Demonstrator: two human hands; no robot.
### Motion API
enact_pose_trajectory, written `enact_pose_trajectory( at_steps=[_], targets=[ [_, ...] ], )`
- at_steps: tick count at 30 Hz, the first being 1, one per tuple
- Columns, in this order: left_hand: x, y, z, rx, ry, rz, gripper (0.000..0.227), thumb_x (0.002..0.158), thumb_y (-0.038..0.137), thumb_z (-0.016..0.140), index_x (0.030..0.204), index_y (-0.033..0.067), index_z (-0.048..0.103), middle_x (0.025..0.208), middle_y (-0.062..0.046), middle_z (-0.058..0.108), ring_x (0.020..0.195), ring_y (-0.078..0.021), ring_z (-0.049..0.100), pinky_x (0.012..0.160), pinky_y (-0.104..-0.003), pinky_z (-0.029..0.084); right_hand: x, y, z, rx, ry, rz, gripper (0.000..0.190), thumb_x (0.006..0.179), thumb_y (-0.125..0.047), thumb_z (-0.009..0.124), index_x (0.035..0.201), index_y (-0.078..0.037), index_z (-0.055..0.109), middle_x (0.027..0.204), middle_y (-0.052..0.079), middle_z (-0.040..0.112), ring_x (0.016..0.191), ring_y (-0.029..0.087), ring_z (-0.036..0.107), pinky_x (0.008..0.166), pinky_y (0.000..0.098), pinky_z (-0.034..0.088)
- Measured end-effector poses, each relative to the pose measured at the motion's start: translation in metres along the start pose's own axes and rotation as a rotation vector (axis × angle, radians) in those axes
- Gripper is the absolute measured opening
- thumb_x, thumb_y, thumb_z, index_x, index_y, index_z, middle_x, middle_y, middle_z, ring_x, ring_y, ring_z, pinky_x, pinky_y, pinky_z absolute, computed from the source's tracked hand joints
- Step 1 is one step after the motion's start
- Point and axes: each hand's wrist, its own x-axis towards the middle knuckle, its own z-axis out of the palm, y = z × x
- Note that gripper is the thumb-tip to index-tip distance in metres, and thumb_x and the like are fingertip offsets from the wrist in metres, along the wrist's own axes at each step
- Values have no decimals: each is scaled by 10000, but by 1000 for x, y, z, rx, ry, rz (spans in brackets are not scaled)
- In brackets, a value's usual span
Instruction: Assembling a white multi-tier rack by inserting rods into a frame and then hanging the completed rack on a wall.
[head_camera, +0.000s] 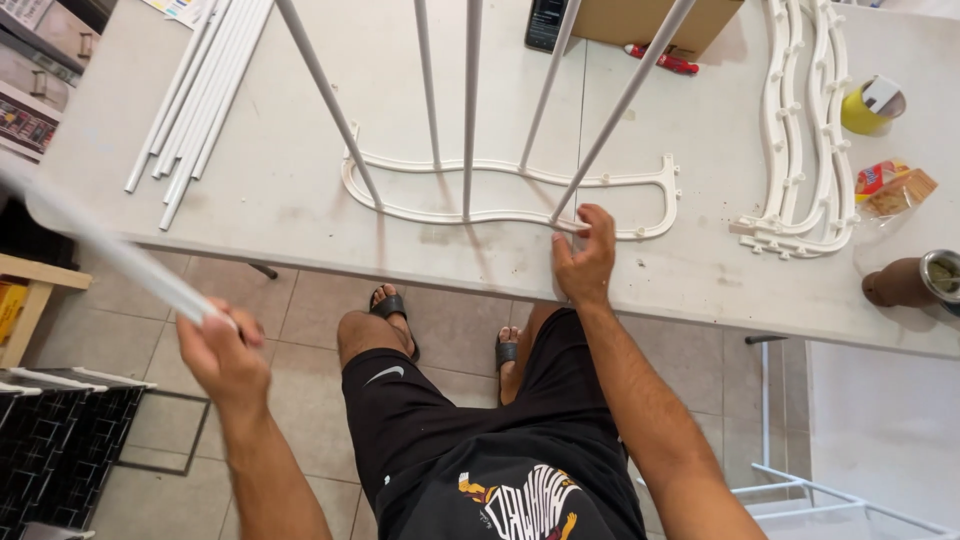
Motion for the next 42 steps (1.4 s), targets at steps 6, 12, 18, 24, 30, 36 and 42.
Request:
enact_pose_trajectory(
  at_steps=[6,12,18,24,30,36,42],
  targets=[
    [-116,20,33,-256,-201,2,428,1072,527,444,864,155,476,683,38,456,581,-75,425,545,-221,346,-47,-92,-18,391,-146,10,260,921,-59,646,1180,-57,619,1112,98,638,920,189,632,835,290,565],
    [-176,21,117,-28,-656,97,537,1040,588,296,861,162,570,687,22,574,559,-198,551,581,-384,445,-61,-176,-55,876,-547,-153,731,1070,-620,537,1478,-20,442,1187,127,621,1049,238,643,973,401,549],
    [-170,71,162,-259,-871,231,504,1093,519,301,843,159,550,760,-5,574,625,-210,570,598,-372,467,-58,-176,-99,789,-352,-166,488,1106,-477,475,1042,-34,670,791,140,681,649,214,656,587,303,548],
    [-188,67,176,-288,-884,188,503,1099,516,285,972,106,548,726,26,592,585,-181,583,551,-349,482,-84,-143,-123,916,-369,-107,722,1022,-697,635,1338,-49,584,1107,232,727,993,356,738,858,471,628],
    [-173,79,181,-218,-1019,160,246,1050,260,418,934,123,585,872,-4,657,739,-232,652,689,-394,510,-97,-128,-114,633,-269,-31,198,1039,-154,575,1182,-21,605,937,171,755,598,167,654,500,216,535],
    [-153,85,204,-226,-785,126,345,1061,368,496,973,74,655,709,-185,642,665,-448,674,563,-487,535,-73,-137,-99,655,-190,-99,241,976,-143,651,986,98,639,742,224,715,478,169,629,370,249,542],
    [-135,45,227,-251,-503,75,430,1091,408,419,796,126,556,496,-59,518,432,-223,538,453,-312,487,-47,-70,-122,547,21,-137,303,1074,-227,521,1188,52,553,765,207,691,604,204,656,620,285,564]
  ],
)
